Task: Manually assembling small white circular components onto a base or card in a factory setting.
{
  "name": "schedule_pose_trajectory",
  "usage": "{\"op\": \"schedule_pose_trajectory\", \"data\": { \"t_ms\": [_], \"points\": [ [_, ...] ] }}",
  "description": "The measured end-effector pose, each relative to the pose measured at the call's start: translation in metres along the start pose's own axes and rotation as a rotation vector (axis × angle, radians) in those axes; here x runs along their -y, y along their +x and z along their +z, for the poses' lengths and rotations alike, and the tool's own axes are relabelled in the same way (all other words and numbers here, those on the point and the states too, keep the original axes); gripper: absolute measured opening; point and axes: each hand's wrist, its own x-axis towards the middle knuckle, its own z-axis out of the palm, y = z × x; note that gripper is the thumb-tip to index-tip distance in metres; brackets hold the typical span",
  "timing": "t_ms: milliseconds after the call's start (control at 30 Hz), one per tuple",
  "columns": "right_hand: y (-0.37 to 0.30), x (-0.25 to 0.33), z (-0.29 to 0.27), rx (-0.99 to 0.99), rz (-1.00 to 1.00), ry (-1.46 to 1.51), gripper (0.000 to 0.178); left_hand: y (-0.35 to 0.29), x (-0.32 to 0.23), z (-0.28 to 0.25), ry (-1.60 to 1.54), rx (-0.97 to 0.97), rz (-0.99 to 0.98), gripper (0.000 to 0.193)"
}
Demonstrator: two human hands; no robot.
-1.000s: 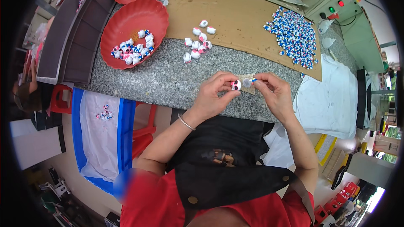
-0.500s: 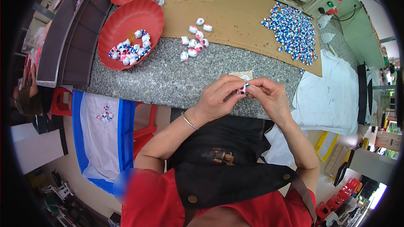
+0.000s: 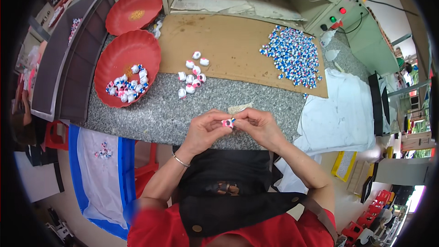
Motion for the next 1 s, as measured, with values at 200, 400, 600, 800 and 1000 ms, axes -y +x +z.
{"op": "schedule_pose_trajectory", "data": {
  "t_ms": [200, 400, 600, 800, 1000],
  "points": [
    [0.047, -0.036, -0.107, -0.48, -0.485, -1.047, 0.025, -0.019, -0.076, -0.068, 1.034, -0.417, 0.396, 0.026],
    [0.056, -0.051, -0.157, -0.403, -0.46, -1.237, 0.015, -0.015, -0.105, -0.113, 1.623, -0.757, 0.499, 0.03],
    [0.048, -0.028, -0.118, -0.457, -0.399, -1.216, 0.014, 0.071, -0.082, -0.063, 1.362, -0.304, 0.469, 0.021],
    [-0.002, -0.037, -0.079, -0.32, -0.394, -1.016, 0.021, 0.155, -0.029, -0.094, 1.815, 0.175, 0.275, 0.015],
    [-0.02, -0.039, -0.077, -0.254, -0.242, -1.05, 0.018, 0.131, -0.053, -0.054, 1.243, 0.065, 0.12, 0.022]
  ]
}}
